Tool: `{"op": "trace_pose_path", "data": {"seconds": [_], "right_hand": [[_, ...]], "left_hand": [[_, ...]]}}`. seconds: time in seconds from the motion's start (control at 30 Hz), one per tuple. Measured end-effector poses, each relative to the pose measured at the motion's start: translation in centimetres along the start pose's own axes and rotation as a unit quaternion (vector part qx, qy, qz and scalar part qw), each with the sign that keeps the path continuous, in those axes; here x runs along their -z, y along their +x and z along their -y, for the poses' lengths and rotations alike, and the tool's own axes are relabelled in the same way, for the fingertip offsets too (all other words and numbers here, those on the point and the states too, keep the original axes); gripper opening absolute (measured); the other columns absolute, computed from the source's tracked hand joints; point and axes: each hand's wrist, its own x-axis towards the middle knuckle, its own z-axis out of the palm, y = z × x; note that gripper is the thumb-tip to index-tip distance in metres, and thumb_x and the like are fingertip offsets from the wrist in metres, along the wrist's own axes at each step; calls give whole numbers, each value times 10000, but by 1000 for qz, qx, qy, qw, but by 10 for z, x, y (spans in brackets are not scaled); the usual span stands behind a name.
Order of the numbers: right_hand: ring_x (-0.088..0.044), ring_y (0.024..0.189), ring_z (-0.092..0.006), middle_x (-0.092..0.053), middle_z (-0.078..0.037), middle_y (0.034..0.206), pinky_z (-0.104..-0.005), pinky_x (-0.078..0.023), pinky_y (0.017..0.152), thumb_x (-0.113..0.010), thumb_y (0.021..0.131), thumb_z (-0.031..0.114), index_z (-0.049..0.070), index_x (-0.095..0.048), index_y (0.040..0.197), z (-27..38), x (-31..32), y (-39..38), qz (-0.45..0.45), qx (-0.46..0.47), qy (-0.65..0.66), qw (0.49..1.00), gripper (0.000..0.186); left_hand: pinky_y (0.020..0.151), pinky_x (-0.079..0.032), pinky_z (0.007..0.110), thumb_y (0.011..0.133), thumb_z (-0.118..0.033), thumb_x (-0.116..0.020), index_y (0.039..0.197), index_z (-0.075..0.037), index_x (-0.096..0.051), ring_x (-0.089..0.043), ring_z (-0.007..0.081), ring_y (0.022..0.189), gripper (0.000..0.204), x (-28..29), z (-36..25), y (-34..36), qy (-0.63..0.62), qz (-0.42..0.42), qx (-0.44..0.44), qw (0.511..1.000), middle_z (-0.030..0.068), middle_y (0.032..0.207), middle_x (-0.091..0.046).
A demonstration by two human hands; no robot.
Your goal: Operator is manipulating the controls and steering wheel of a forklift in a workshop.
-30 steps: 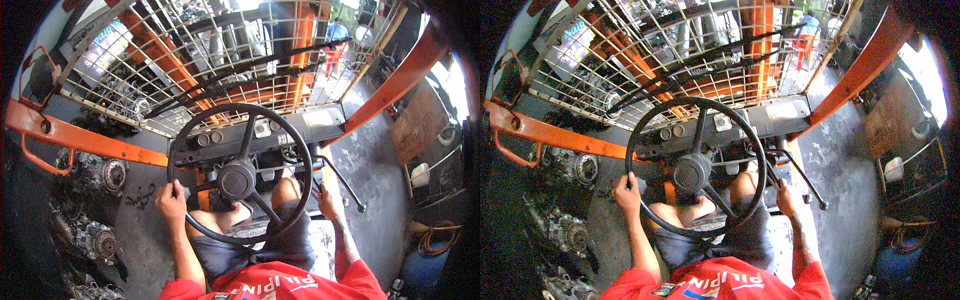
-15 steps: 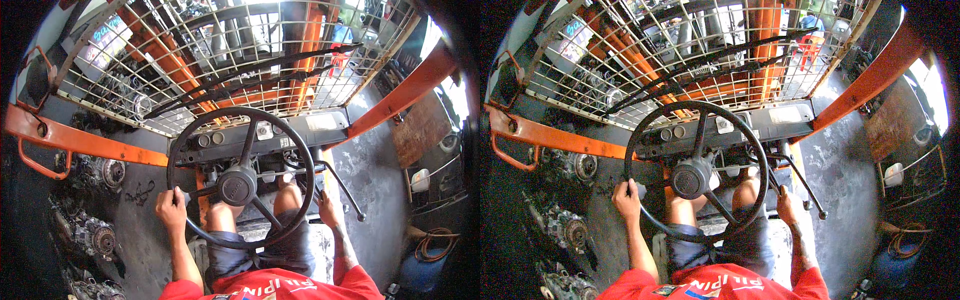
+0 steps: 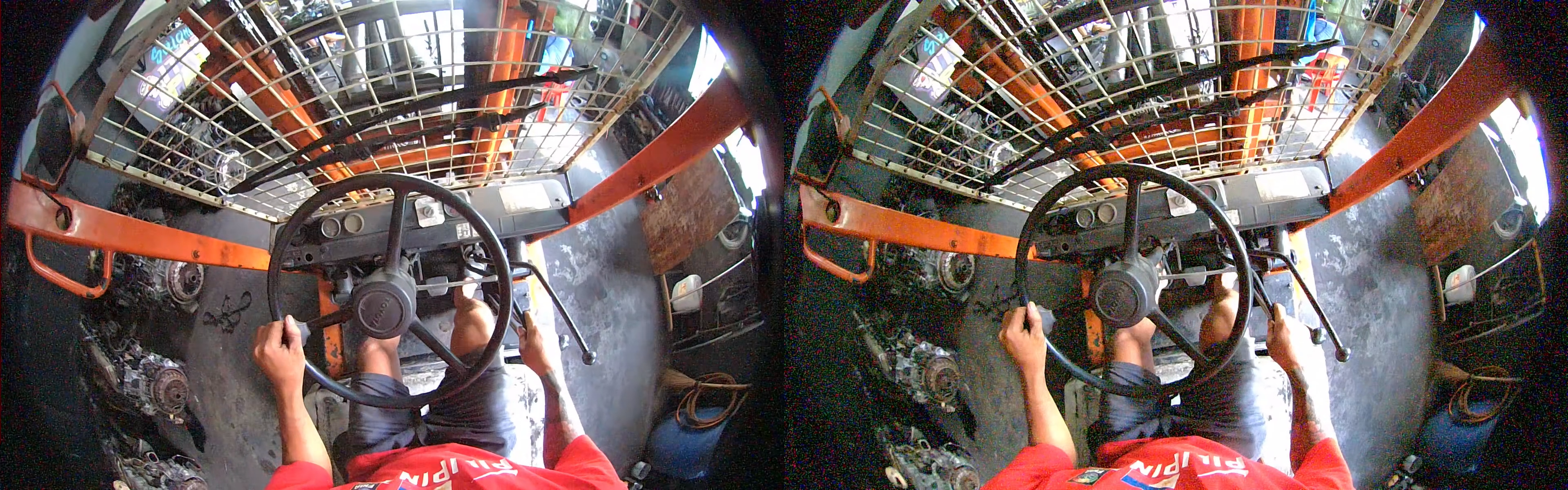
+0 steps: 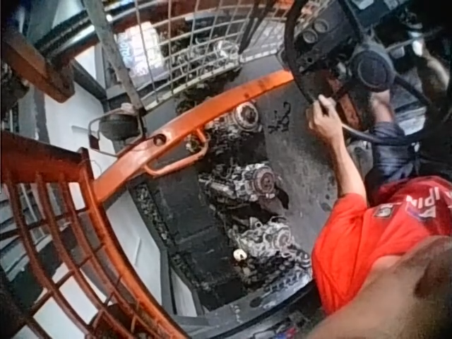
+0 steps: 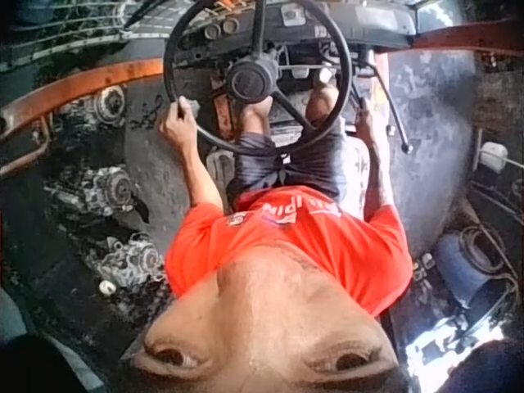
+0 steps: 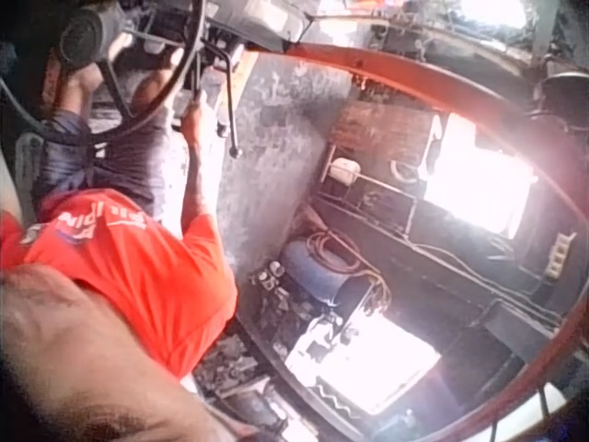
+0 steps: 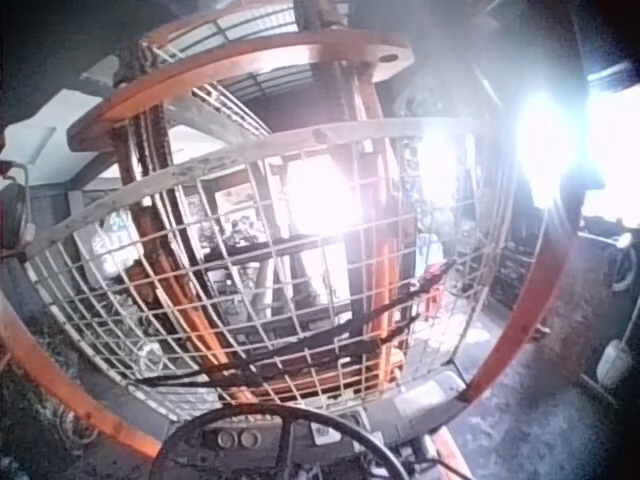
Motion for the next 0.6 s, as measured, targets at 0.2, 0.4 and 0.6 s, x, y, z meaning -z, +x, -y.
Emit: {"op": "trace_pose_path", "data": {"seconds": [0.2, 0.4, 0.6], "right_hand": [[-663, 978, -460, -675, -300, 1049, -502, -522, 840, -574, 960, 163, -30, -533, 1334, 0, 0, 0, -26, 40, -7, 999, 423], [-656, 937, -473, -667, -312, 986, -517, -511, 825, -570, 955, 141, -40, -542, 1296, 10, 12, -1, 32, 12, -9, 999, 387], [-683, 784, -429, -680, -248, 818, -517, -534, 693, -544, 982, 190, 29, -524, 1146, 6, 4, 2, -21, 56, -37, 998, 231]], "left_hand": [[584, -455, 464, 906, -142, -692, 702, -35, -589, -580, 331, 652, 252, 0, 2, -2, -3, 8, 0, 1000, 118, 663, -588], [602, -454, 468, 911, -148, -682, 698, -33, -576, -578, 343, 658, 264, 0, 3, -2, -13, 17, 6, 1000, 127, 659, -577], [603, -448, 472, 904, -149, -689, 687, -34, -572, -575, 344, 656, 271, 1, 3, -3, -6, 14, 4, 1000, 126, 650, -571]]}}
